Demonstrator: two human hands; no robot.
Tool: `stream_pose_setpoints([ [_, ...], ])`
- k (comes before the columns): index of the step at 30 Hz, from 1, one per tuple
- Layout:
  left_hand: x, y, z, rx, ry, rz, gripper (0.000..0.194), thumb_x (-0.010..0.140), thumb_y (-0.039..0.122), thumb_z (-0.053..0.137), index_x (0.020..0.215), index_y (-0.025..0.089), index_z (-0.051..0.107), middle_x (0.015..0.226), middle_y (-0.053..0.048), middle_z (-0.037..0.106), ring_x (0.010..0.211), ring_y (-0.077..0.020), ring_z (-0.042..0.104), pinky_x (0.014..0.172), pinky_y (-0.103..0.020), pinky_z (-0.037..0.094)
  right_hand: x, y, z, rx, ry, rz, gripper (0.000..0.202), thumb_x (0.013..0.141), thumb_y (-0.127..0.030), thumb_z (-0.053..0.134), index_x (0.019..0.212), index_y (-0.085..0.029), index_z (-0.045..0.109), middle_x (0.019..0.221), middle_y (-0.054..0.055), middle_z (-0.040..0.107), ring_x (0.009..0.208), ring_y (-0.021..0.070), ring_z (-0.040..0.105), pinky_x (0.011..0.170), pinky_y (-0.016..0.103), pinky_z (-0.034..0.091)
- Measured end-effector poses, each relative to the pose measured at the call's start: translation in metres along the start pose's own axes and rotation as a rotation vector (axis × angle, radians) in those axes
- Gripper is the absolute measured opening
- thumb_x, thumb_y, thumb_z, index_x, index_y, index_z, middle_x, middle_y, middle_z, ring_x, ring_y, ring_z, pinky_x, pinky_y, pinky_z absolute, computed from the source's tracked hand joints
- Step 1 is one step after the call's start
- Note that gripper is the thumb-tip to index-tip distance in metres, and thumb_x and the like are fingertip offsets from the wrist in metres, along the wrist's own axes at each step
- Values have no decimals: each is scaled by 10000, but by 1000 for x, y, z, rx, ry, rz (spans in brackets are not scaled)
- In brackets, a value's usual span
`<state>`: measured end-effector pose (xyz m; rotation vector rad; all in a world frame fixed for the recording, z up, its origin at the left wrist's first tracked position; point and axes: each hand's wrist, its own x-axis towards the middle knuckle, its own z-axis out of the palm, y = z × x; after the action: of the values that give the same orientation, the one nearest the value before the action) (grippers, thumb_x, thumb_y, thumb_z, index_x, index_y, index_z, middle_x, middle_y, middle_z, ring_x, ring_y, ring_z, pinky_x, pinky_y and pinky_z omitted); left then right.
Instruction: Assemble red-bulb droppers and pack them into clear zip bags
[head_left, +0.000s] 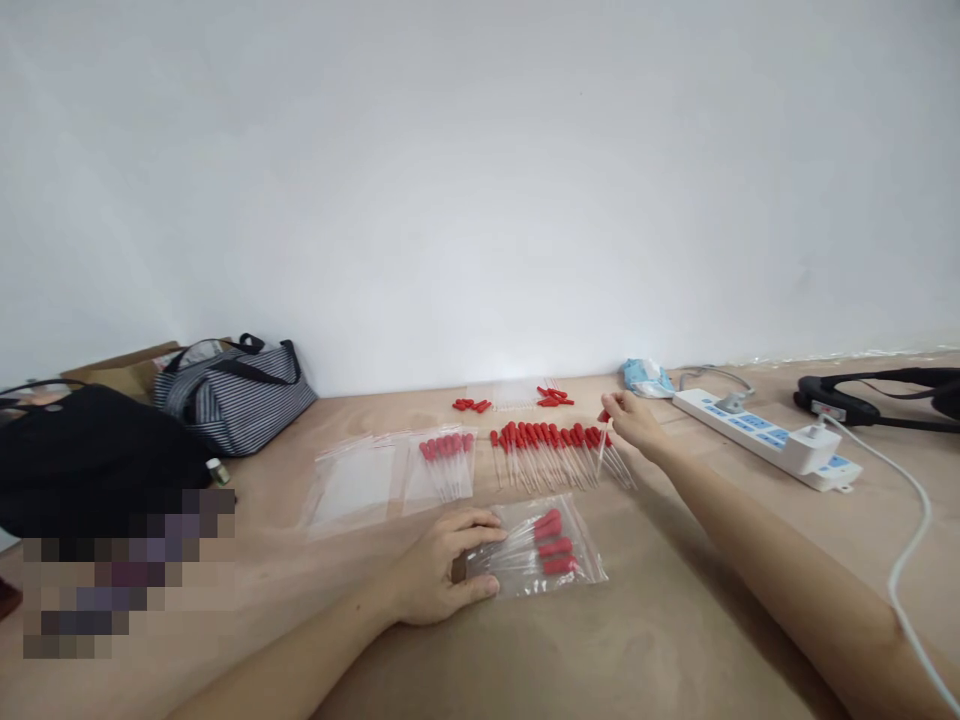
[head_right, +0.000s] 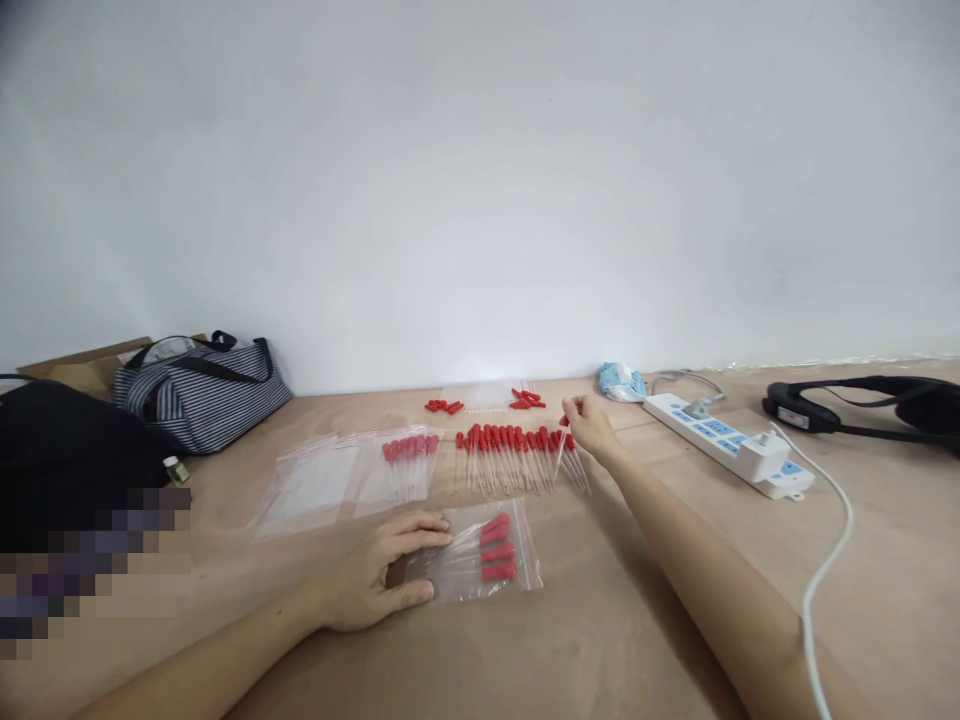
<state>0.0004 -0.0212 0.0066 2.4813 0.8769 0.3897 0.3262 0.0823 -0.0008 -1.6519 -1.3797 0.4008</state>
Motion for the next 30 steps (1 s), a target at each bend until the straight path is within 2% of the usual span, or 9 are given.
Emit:
stream_pose_setpoints([
  [2, 0, 1, 0, 7, -9, -7, 405, 744, 311, 577, 1142, 259, 522, 1229, -62, 465, 1138, -241, 409, 970, -413, 312, -15, -5, -12, 108, 33, -30, 326, 826, -482, 296, 791, -185, 426, 671, 22, 587, 490, 98, 507, 466, 212, 396],
  [4, 0, 1, -1, 12, -4, -2, 398, 746, 310, 574, 1138, 265, 523, 1224, -59, 468, 1133, -238, 413, 967, -414, 316, -36, -7, -18, 323, 43, -52, 349, 796, -546, 332, 771, -204, 392, 595, -12, 537, 432, 95, 470, 417, 216, 382],
  [6, 1, 2, -1, 21, 4, 7, 397, 745, 312, 574, 1136, 262, 524, 1216, -58, 474, 1124, -235, 422, 963, -410, 323, -58, -7, -17, 476, -2, -22, 359, 760, -574, 393, 736, -217, 380, 548, -27, 499, 442, 106, 479, 418, 226, 398],
  [10, 1, 4, -2, 37, 0, 10, 398, 751, 317, 570, 1141, 254, 520, 1209, -56, 479, 1119, -230, 424, 958, -390, 332, -92, -7, -3, 644, -39, 88, 368, 719, -587, 456, 738, -230, 366, 609, -26, 506, 484, 114, 509, 434, 246, 436],
  [18, 1, 4, -1, 44, -3, 2, 390, 766, 337, 552, 1146, 256, 516, 1220, -57, 471, 1126, -234, 418, 957, -390, 333, -114, -12, 11, 779, -183, 203, 372, 708, -581, 490, 719, -222, 394, 606, -18, 520, 520, 116, 531, 494, 259, 461],
  [21, 1, 5, -1, 41, -3, -5, 389, 765, 336, 552, 1146, 264, 514, 1224, -54, 470, 1126, -236, 416, 957, -401, 331, -120, -14, 11, 831, -293, 232, 377, 678, -561, 546, 710, -214, 403, 619, -22, 528, 558, 120, 557, 549, 270, 478],
  [24, 1, 5, -1, 37, -3, -11, 386, 765, 335, 553, 1143, 262, 517, 1223, -55, 473, 1118, -239, 424, 953, -406, 333, -124, -16, 9, 808, -475, 164, 369, 630, -504, 632, 703, -198, 439, 653, -22, 547, 626, 119, 570, 622, 272, 475],
  [27, 1, 4, 0, 37, 3, -2, 383, 771, 334, 546, 1145, 256, 515, 1222, -56, 472, 1118, -233, 423, 957, -400, 329, -127, -17, 8, 679, -644, 28, 344, 589, -454, 686, 672, -175, 502, 612, -34, 541, 563, 86, 515, 565, 231, 432],
  [30, 1, 2, 1, 30, 12, 3, 388, 770, 334, 546, 1150, 263, 507, 1225, -50, 470, 1121, -230, 422, 959, -399, 327, -127, -20, 5, 560, -764, -31, 341, 594, -481, 666, 658, -163, 560, 550, -37, 530, 486, 73, 457, 494, 218, 380],
])
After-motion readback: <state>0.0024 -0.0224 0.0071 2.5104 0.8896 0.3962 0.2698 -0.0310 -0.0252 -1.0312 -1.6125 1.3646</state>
